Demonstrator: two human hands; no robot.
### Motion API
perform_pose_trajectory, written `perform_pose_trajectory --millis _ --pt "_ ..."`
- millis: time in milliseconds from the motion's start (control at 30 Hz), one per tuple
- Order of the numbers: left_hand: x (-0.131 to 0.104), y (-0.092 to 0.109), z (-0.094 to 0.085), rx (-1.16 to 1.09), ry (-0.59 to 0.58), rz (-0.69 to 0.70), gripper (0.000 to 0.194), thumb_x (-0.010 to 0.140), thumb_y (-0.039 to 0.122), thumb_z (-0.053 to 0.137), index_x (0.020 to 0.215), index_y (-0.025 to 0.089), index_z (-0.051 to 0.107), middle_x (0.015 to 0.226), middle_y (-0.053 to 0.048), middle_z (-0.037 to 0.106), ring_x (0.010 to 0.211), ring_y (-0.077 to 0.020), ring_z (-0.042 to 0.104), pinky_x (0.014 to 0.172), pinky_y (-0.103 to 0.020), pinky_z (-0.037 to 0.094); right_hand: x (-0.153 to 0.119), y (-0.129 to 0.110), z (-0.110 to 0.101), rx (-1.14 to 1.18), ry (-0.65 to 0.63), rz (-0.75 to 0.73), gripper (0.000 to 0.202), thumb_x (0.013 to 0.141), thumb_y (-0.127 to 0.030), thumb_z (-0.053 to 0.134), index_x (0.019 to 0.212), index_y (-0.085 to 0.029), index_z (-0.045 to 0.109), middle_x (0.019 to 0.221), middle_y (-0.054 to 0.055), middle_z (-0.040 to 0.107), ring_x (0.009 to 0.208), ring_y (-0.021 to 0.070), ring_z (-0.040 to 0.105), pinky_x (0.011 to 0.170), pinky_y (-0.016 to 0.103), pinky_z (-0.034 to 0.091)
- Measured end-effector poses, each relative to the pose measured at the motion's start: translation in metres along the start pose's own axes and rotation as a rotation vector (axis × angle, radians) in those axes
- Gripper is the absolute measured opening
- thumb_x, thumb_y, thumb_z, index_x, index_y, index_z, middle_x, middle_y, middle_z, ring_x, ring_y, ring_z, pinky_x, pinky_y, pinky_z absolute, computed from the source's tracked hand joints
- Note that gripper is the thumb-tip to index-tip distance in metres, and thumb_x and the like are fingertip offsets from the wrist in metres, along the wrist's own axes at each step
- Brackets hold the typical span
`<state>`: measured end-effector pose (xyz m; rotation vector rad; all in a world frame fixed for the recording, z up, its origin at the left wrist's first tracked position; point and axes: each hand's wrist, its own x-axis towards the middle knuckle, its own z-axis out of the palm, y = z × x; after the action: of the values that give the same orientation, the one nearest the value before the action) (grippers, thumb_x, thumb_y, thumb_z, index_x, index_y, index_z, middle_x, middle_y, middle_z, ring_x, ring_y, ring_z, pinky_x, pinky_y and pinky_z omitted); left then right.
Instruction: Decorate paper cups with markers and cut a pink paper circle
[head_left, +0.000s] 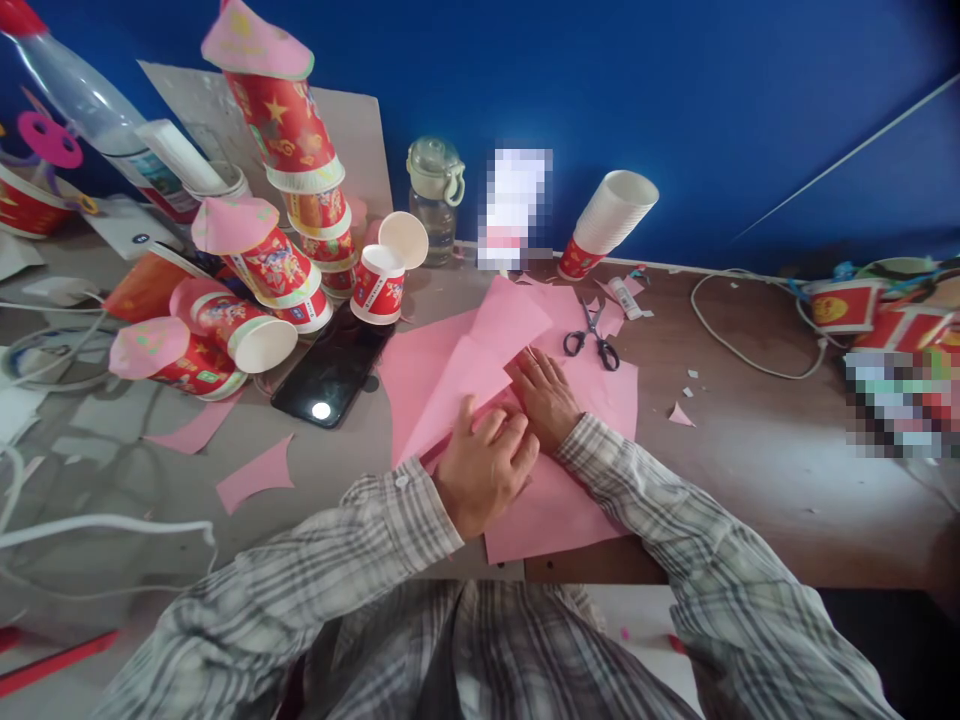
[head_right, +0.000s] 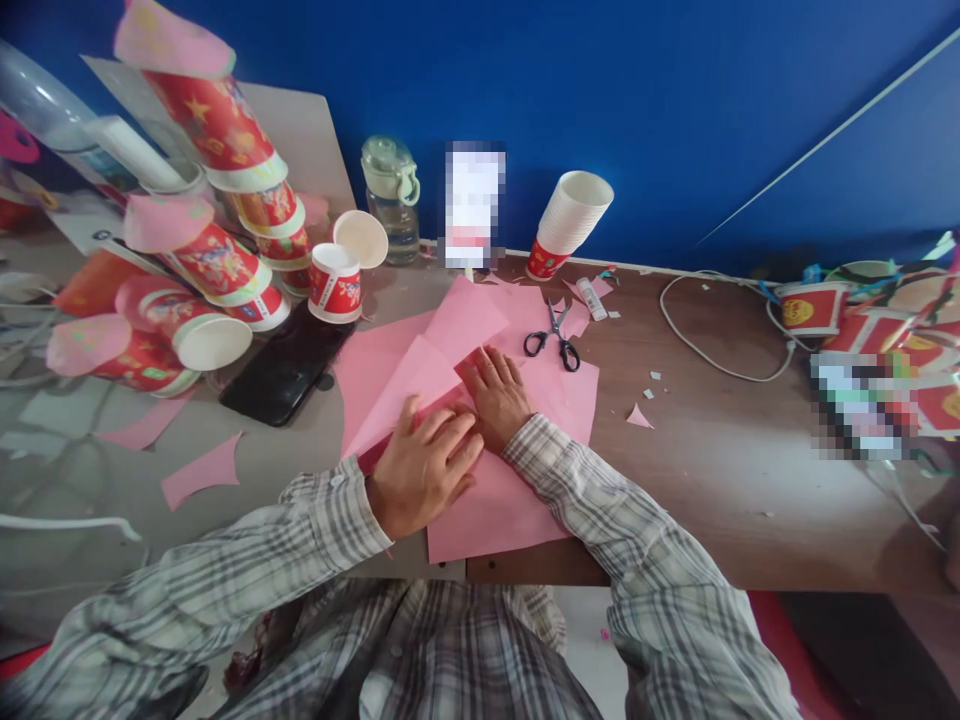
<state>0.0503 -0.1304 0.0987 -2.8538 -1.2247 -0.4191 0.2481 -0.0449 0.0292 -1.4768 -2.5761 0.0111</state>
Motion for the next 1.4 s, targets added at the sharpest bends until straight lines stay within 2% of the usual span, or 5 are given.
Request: perform_pose_trajectory --millis 567,800,1033,1167,1400 --pt "-0.006 -0.035 0.044 -0.109 0.073 -0.017 0.064 0.109 0.055 0.072 0.158 0.014 0.066 0.164 -0.027 0.069 0.160 -0.0428 0.061 0.133 -0.068 0.050 0.002 0.001 0.001 0.219 0.077 0.000 0.062 0.099 -0.034 0.065 0.158 -0.016 0.070 0.178 0.027 0.059 0.167 0.0516 0.049 0.133 0.079 0.043" --pt "-0.005 -0.040 0.046 -0.028 -0.078 -0.128 0.065 0.107 0.052 0.074 0.161 0.017 0.066 0.170 -0.026 0.064 0.164 -0.0461 0.056 0.135 -0.072 0.045 0.016 0.031 -0.011 0.578 0.291 0.041 0.036 0.102 -0.041 0.062 0.125 -0.023 0.084 0.134 0.019 0.086 0.130 0.0386 0.076 0.121 0.067 0.061" --pt "-0.006 -0.040 0.046 -0.006 -0.066 -0.109 0.064 0.109 0.051 0.071 0.161 0.015 0.066 0.170 -0.026 0.065 0.163 -0.0459 0.059 0.134 -0.070 0.049 0.033 0.041 -0.016 0.314 0.184 0.172 0.065 0.097 -0.031 0.063 0.159 -0.009 0.066 0.171 0.027 0.064 0.167 0.0471 0.046 0.139 0.076 0.037" --pt "-0.008 -0.040 0.049 -0.011 -0.041 -0.112 0.063 0.108 0.051 0.072 0.161 0.017 0.066 0.171 -0.025 0.065 0.163 -0.0457 0.059 0.133 -0.070 0.049 0.052 0.034 -0.020 0.248 0.061 0.146 0.058 0.104 -0.027 0.054 0.159 -0.010 0.066 0.163 0.025 0.070 0.169 0.0457 0.043 0.143 0.077 0.027" --pt "-0.010 -0.039 0.058 -0.100 0.053 -0.130 0.058 0.105 0.050 0.076 0.153 0.017 0.070 0.168 -0.022 0.066 0.161 -0.0483 0.060 0.134 -0.072 0.049 0.029 0.038 -0.052 0.209 0.300 0.044 0.055 0.104 -0.035 0.057 0.154 -0.018 0.070 0.164 0.023 0.070 0.162 0.0454 0.055 0.139 0.076 0.040"
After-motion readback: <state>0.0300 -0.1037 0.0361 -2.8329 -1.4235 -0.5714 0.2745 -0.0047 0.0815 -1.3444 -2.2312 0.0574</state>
